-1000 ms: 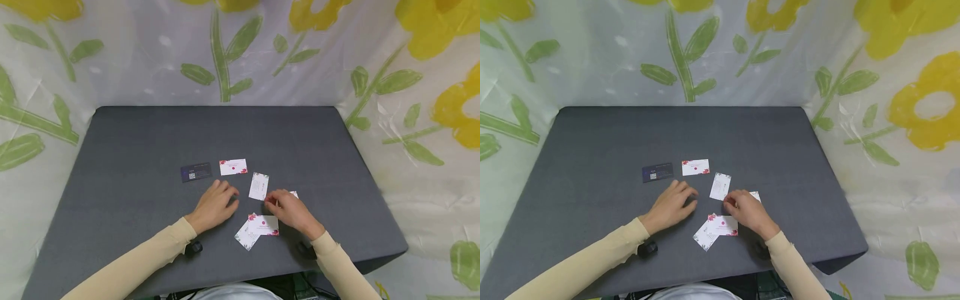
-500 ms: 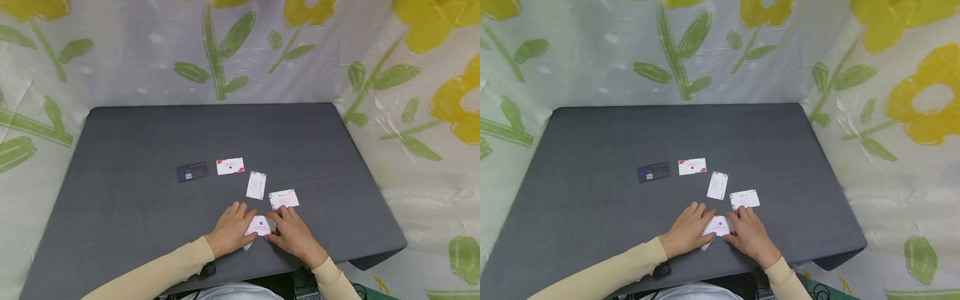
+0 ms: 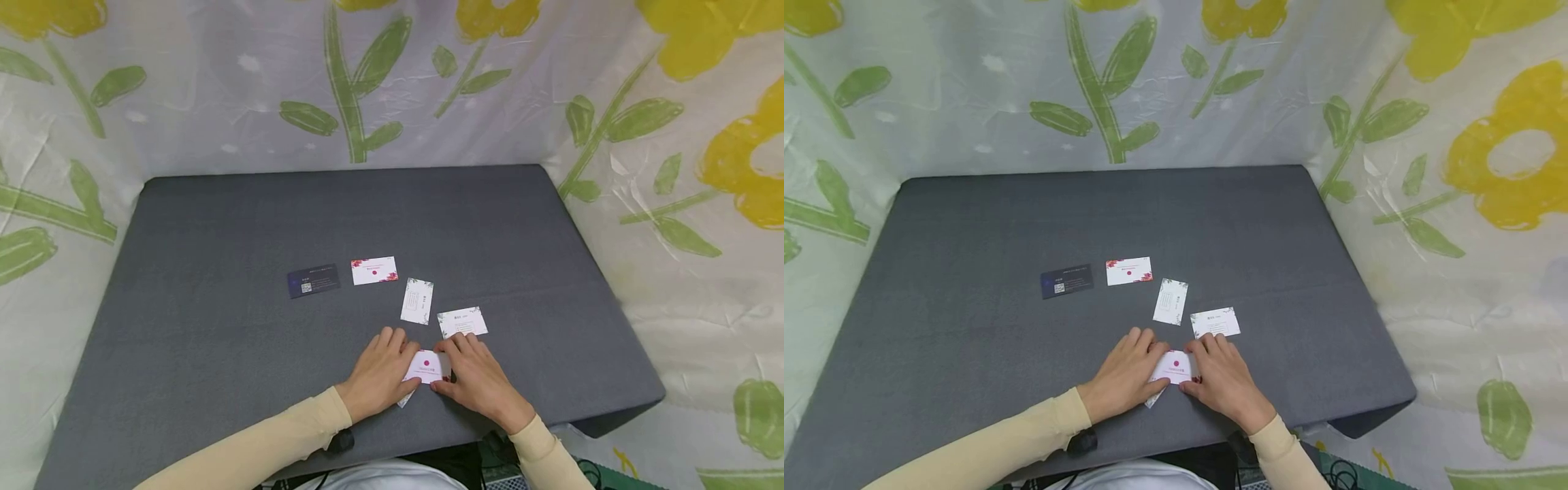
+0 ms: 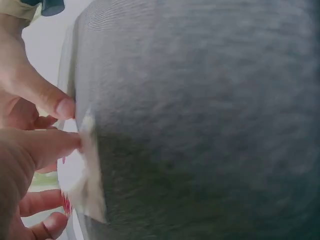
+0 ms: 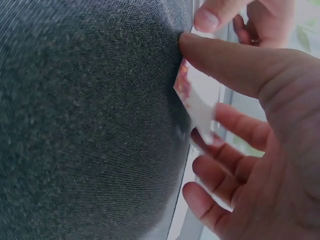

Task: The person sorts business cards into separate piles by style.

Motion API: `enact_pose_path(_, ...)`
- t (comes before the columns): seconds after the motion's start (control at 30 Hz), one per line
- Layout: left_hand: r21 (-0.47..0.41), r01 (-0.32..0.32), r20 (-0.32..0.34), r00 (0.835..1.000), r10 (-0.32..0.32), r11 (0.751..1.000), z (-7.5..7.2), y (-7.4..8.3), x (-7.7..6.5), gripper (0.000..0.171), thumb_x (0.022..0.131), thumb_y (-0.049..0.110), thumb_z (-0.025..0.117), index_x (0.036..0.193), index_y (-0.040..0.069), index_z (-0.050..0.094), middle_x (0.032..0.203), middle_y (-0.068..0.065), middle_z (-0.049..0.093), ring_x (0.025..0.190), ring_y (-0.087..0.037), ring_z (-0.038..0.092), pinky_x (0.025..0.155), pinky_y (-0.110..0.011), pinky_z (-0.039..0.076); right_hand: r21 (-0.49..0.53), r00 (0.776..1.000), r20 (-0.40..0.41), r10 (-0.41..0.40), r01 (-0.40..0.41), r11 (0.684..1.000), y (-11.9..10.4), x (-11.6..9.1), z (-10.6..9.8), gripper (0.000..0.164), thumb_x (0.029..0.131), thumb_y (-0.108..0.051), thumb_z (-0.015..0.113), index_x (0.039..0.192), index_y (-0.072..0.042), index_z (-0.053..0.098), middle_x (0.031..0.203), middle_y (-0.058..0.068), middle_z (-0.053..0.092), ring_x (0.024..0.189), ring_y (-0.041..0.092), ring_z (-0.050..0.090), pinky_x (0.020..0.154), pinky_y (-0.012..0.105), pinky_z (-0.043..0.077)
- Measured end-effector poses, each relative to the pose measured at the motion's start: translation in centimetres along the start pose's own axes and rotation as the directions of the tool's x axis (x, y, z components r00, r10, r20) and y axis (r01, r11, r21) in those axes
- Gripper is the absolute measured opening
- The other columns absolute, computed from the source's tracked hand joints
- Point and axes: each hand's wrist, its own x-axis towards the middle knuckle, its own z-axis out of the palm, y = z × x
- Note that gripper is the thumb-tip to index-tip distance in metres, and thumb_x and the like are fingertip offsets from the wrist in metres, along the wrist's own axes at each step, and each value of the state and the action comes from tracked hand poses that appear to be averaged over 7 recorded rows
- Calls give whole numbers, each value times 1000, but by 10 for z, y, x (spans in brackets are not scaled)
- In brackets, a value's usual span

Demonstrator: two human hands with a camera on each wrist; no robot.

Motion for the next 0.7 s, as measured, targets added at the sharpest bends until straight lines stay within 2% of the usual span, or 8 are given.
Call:
enact_pose_path(0.17,-59,35,1,999,-35,998,-2,-4,3,46,80,42,90,104,15,62,93,-2,53,85,-17,39,75,-30,39,152,999,-7,36,-34,988,3,3,3,43,82,-19,90,115,-12,63,103,1,67,92,15,57,84,36,50)
enact_pose_path(0.23,-121,49,32,998,-45,991,-4,-6,4,41,83,37,88,104,15,60,93,-1,55,85,-17,41,75,-30,38,277,998,0,65,-62,959,5,4,4,33,85,-13,86,110,-12,65,95,0,66,85,11,57,76,31,50)
enact_pose_path(0.3,-237,88,90,994,-68,968,-8,-9,5,31,88,31,83,104,15,61,89,2,57,82,-13,43,72,-28,37,412,995,17,94,-92,907,8,6,1,22,89,-9,81,106,-11,66,86,-1,63,75,6,53,66,26,47)
enact_pose_path(0.37,-381,153,155,983,-101,912,-16,-16,6,18,93,23,77,103,15,65,84,5,59,76,-9,45,67,-24,36,527,992,42,118,-122,841,11,9,-5,15,92,-6,77,103,-9,67,78,0,60,66,4,48,59,22,42)
enact_pose_path(0.47,-581,271,239,958,-157,767,-29,-30,12,4,98,14,70,101,13,71,76,8,59,67,-2,46,61,-20,36,634,987,60,149,-153,758,14,20,-18,11,93,-6,77,99,-4,68,75,2,58,62,3,49,57,21,43)
enact_pose_path(0.53,-645,316,264,946,-186,696,-39,-42,18,5,98,12,69,100,11,74,74,6,60,64,-2,47,58,-19,37,671,981,63,185,-179,720,15,33,-27,13,93,-8,77,97,-2,66,75,1,57,63,5,48,58,21,42)
enact_pose_path(0.6,-663,345,264,938,-223,664,-46,-53,27,6,98,14,70,98,11,75,74,4,62,65,-3,49,60,-19,39,703,970,60,234,-208,680,16,51,-34,16,93,-12,78,95,-2,66,73,-2,55,65,5,47,58,21,40)
enact_pose_path(0.7,-639,381,241,924,-297,668,-59,-71,44,10,98,17,70,97,9,76,79,-1,69,70,-7,53,65,-22,42,747,952,82,296,-256,614,17,86,-41,19,96,-18,76,97,-1,67,73,-7,57,66,7,49,61,24,43)
